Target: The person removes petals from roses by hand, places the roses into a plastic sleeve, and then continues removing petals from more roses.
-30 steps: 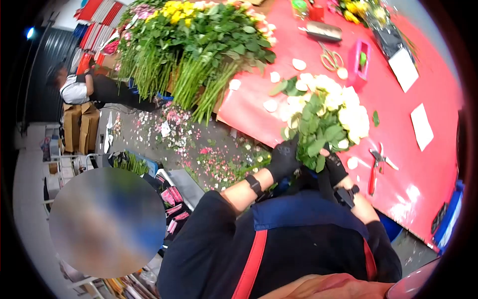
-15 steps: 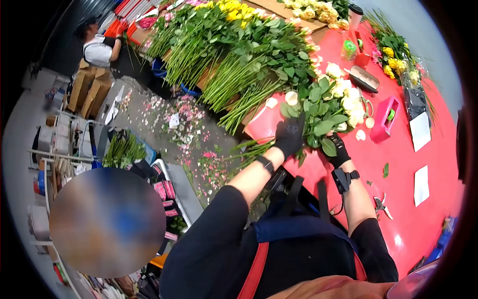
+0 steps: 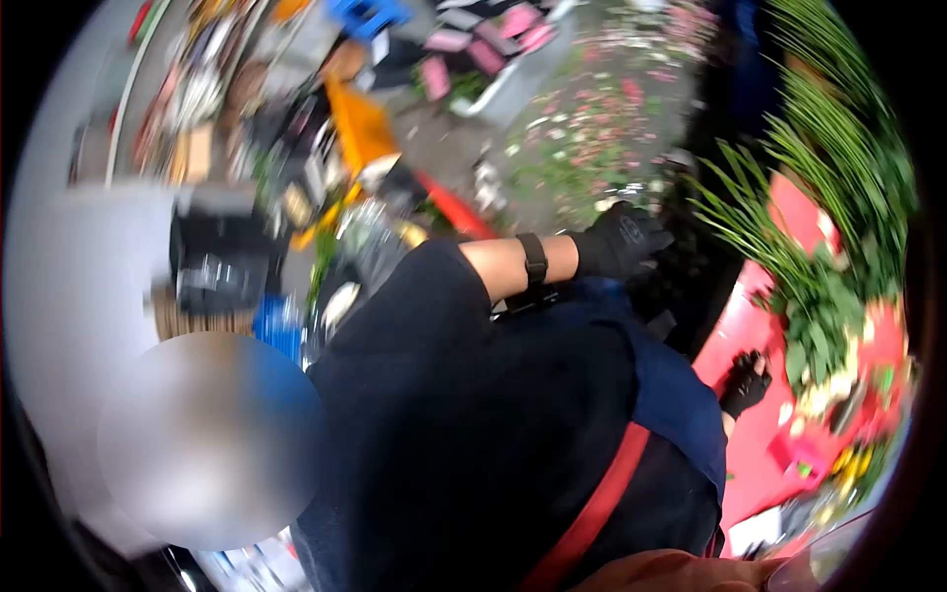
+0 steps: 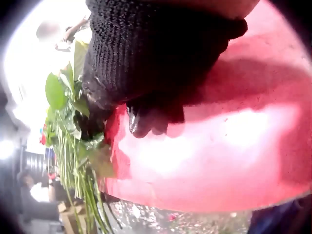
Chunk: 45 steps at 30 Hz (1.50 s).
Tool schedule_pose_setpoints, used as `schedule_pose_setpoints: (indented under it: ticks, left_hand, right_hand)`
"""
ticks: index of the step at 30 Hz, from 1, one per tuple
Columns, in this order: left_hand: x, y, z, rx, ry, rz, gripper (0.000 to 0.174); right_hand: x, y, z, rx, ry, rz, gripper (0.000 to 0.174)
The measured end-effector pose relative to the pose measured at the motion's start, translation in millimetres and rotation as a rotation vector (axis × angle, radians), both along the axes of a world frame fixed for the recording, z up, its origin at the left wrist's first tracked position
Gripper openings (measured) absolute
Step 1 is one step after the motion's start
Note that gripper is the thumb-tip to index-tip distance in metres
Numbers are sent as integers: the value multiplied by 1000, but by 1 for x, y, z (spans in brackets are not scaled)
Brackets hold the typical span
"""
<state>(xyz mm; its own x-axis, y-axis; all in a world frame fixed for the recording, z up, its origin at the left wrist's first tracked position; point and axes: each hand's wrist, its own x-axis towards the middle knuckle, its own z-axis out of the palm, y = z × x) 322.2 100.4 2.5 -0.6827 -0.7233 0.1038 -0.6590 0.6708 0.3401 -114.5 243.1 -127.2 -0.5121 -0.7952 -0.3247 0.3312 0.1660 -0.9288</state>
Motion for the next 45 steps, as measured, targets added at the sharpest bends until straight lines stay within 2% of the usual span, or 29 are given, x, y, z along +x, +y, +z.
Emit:
schedule_pose_setpoints:
  ticks: [2, 5, 9, 12, 17, 18, 21, 22, 23, 24, 26, 27, 28, 29, 30, 31, 32, 33, 34, 36, 37, 38, 39, 40, 41, 42, 43, 44, 45]
  left_hand:
    - [76, 53, -8, 66, 45, 220, 52]
    - [150, 133, -10, 262, -112, 556, 53]
    - [208, 218, -27, 419, -149, 917, 51]
    - [234, 258, -30, 511, -69, 1079, 49]
    - [304, 323, -70, 181, -67, 1431, 49]
    - [325, 324, -57, 414, -29, 1652, 57]
    - [399, 374, -130, 275, -71, 2064, 68]
    - [418, 382, -139, 271, -70, 2201, 71]
    - [430, 379, -111, 293, 108, 2239, 72]
    - [449, 370, -82, 609, 262, 2219, 87]
    - [482, 396, -161, 655, 469, 2104, 86]
    - [495, 407, -196, 690, 518, 2061, 86]
    - [496, 416, -229, 690, 423, 2102, 89]
    - [497, 425, -261, 693, 330, 2142, 93]
    - [500, 434, -300, 588, 250, 2087, 96]
    - [503, 443, -339, 485, 164, 2032, 99]
    - [498, 429, -306, 480, 84, 1999, 93]
    - [490, 412, -258, 454, 16, 1924, 86]
    - [483, 399, -215, 429, -36, 1844, 80]
    - [477, 376, -141, 416, -71, 1706, 69]
    - [479, 361, -97, 561, -46, 1619, 66]
    - [480, 362, -87, 575, -44, 1625, 64]
    - [480, 363, -78, 588, -43, 1630, 62]
    - [486, 370, -88, 510, -8, 1645, 59]
    - [492, 377, -97, 432, 25, 1656, 57]
    - [506, 383, -105, 170, 117, 1615, 54]
    - [519, 374, -121, -39, -14, 1627, 52]
    - [539, 351, -80, 19, -104, 1508, 64]
    - [558, 334, -74, -2, -175, 1307, 71]
  right_hand:
    - [29, -6, 32, 73, 171, -25, 33]
    - [-4, -6, -9, 63, 229, 53, 31]
    - [-3, -13, -17, 117, 778, 113, 28]
    - [25, -29, -5, 109, 866, 184, 27]
    - [117, -65, 12, 58, 838, 491, 25]
    - [143, -74, 14, 53, 805, 580, 25]
    - [235, -99, 17, 56, 625, 927, 24]
    - [270, -109, 16, 79, 563, 1062, 24]
    - [318, -119, 14, 133, 509, 1252, 22]
    - [366, -130, 12, 184, 457, 1444, 20]
    - [480, -132, 20, -86, 704, 1715, 19]
    - [520, -140, -9, -502, 687, 1913, 21]
    - [570, -135, -26, -371, 731, 1905, 29]
    - [634, -122, 5, -462, 899, 1909, 43]
    - [683, -122, -10, -920, 878, 1846, 62]
    - [750, -103, 33, -1038, 911, 1760, 75]
    - [808, -88, 69, -1148, 855, 1742, 83]
    - [853, -73, 78, -1251, 894, 1691, 86]
    - [891, -58, 80, -1350, 929, 1634, 88]
    - [948, -31, 71, -1533, 827, 1618, 83]
    - [962, -24, 48, -1486, 1082, 1750, 84]
    - [973, -13, 17, -1415, 1348, 1870, 84]
    - [973, -9, -23, -1215, 1349, 2005, 66]
    - [961, -9, -19, -1093, 1389, 2183, 46]
    - [941, -6, -21, -1274, 1250, 1998, 38]
    - [922, -2, -27, -1437, 1105, 1805, 31]
    - [906, 2, -38, -1437, 1040, 1832, 28]
    - [892, 4, -44, -1437, 973, 1855, 26]
    - [881, 8, -33, -1436, 873, 1848, 20]
